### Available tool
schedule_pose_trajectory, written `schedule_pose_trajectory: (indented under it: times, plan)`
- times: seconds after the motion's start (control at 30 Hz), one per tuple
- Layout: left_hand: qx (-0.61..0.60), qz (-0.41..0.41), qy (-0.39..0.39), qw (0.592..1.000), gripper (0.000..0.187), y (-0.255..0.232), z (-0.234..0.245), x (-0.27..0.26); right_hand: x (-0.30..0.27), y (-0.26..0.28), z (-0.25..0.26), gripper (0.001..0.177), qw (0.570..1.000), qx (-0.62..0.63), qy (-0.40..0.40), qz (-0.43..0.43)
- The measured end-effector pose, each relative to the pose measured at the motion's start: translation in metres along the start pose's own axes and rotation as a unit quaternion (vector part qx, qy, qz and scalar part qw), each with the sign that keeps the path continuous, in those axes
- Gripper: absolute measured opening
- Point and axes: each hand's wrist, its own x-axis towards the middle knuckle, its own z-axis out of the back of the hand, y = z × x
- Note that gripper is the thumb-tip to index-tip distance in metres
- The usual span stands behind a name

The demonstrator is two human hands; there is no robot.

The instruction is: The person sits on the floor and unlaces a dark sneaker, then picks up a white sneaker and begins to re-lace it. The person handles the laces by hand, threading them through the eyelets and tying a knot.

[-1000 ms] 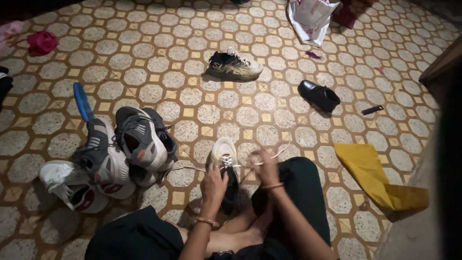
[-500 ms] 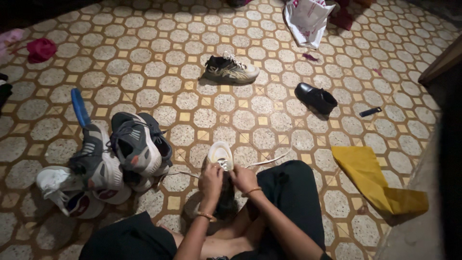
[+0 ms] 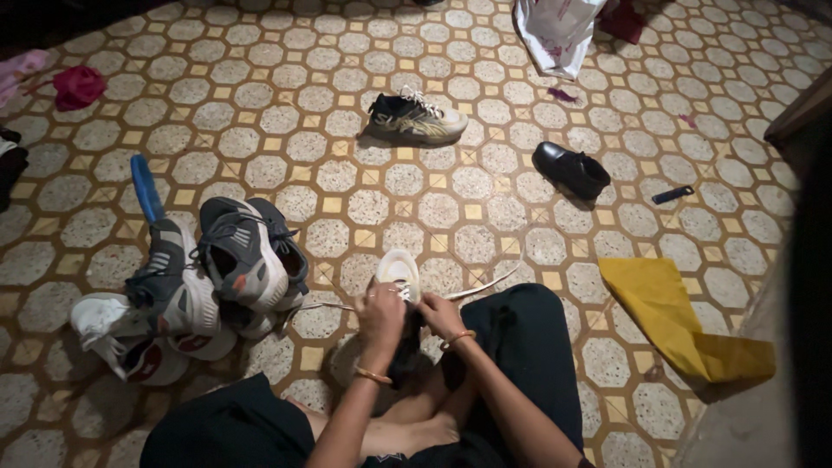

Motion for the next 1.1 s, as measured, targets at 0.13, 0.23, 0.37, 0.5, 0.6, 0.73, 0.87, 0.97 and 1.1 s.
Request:
schedule_pose_trajectory:
  times: [0.13,0.23,0.37,0.5,0.6,0.73,0.87,0.97,1.1]
  plan:
    - [-0.458,0.359,0.057,0.812,0.023,0.026,-0.007,0.01,0.002,-0.003,0.0,0.033,0.999,-0.015,0.009,-0.048]
    - [-0.225,0.081,-0.058,0.969,0.051,0.017,0.008,0.006,0.009,-0.007,-0.001,0.034,0.999,-0.036,-0.004,-0.03]
    - [-0.01,-0.077,0.035,0.996,0.025,-0.02,0.037,0.0,0.009,-0.019,-0.01,0.035,0.994,-0.077,-0.052,0.061]
    - [0.053,-0.099,0.038,0.993,0.014,-0.037,0.048,0.001,0.009,-0.02,-0.006,0.036,0.986,-0.125,-0.082,0.078]
    - [-0.092,0.124,0.077,0.985,0.027,-0.017,0.044,0.012,0.004,-0.018,-0.004,0.042,0.995,-0.08,-0.061,0.01]
    - [-0.349,0.291,-0.108,0.884,0.029,0.023,0.044,0.033,-0.002,-0.009,-0.002,0.037,0.997,-0.059,-0.052,-0.008]
    - [-0.112,-0.003,-0.064,0.992,0.041,0.017,0.043,0.016,-0.002,0.0,-0.001,0.036,0.99,-0.098,-0.078,0.065]
    - [0.07,-0.158,0.009,0.985,0.033,-0.008,0.038,-0.003,-0.004,0.0,-0.008,0.037,0.987,-0.122,-0.081,0.064]
    - [0.058,-0.154,0.048,0.985,0.021,-0.027,0.042,0.004,-0.006,-0.005,-0.004,0.034,0.979,-0.138,-0.111,0.104]
